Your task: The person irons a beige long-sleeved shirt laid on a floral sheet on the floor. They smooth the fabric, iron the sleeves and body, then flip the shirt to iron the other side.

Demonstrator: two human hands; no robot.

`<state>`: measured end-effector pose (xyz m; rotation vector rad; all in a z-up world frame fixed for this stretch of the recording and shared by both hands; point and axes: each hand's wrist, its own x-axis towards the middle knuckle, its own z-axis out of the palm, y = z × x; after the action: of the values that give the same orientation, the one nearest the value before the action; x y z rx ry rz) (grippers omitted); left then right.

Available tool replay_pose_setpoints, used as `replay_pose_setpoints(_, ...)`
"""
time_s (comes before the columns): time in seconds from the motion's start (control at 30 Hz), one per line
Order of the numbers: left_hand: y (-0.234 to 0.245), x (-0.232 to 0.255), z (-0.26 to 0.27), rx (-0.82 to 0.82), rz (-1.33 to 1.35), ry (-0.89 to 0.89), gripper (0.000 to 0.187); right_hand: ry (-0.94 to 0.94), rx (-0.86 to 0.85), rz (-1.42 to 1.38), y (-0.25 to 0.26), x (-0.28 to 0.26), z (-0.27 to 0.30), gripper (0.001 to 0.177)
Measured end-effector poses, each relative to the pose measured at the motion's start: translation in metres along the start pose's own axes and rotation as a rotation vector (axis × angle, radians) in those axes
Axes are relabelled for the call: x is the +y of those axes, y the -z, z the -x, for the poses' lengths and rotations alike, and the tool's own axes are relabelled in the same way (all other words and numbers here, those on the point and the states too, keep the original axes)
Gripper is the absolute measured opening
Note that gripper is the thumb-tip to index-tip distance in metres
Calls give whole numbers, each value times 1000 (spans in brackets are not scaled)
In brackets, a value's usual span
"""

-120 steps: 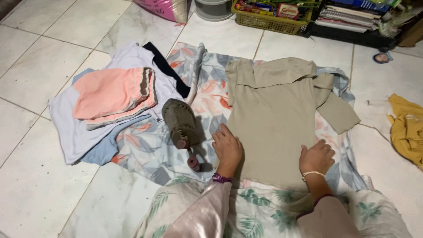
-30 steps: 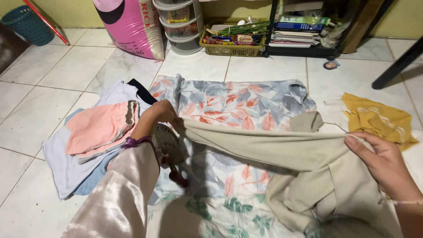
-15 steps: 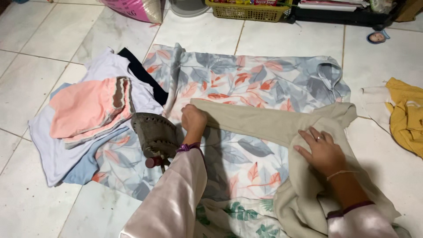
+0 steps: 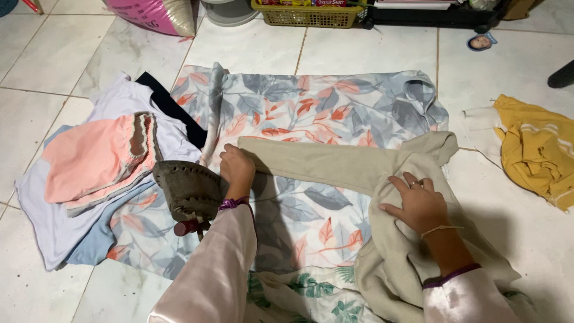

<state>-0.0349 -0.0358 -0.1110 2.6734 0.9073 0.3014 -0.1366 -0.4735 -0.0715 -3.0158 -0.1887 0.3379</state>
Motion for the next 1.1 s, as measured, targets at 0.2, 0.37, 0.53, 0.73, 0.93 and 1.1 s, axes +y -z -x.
replay_pose_setpoints(0.2, -1, -9, 3, 113, -33, -142, 30, 3, 440, -293, -30, 28, -30, 41)
replay_pose_setpoints(0.37, 0, -3, 6, 124, -21, -153, 21, 62, 412, -103, -65, 36, -38, 70)
replay_pose_setpoints(0.53, 4, -2, 1, 129, -145, -251, 13, -5, 220, -91, -80, 37, -42, 100)
replay_pose_setpoints(0.73, 2, -5, -9, 128, -332, -230, 7, -111, -44, -106, -65, 31, -44, 121)
replay_pose_setpoints(0.93, -8, 0, 12, 289, -285, -496, 20, -91, -48, -91, -60, 32, -47, 111)
replay_pose_setpoints(1.1, -35, 69, 75, -42, 87, -627, 30, 153, 251, -182, -74, 2, -52, 85)
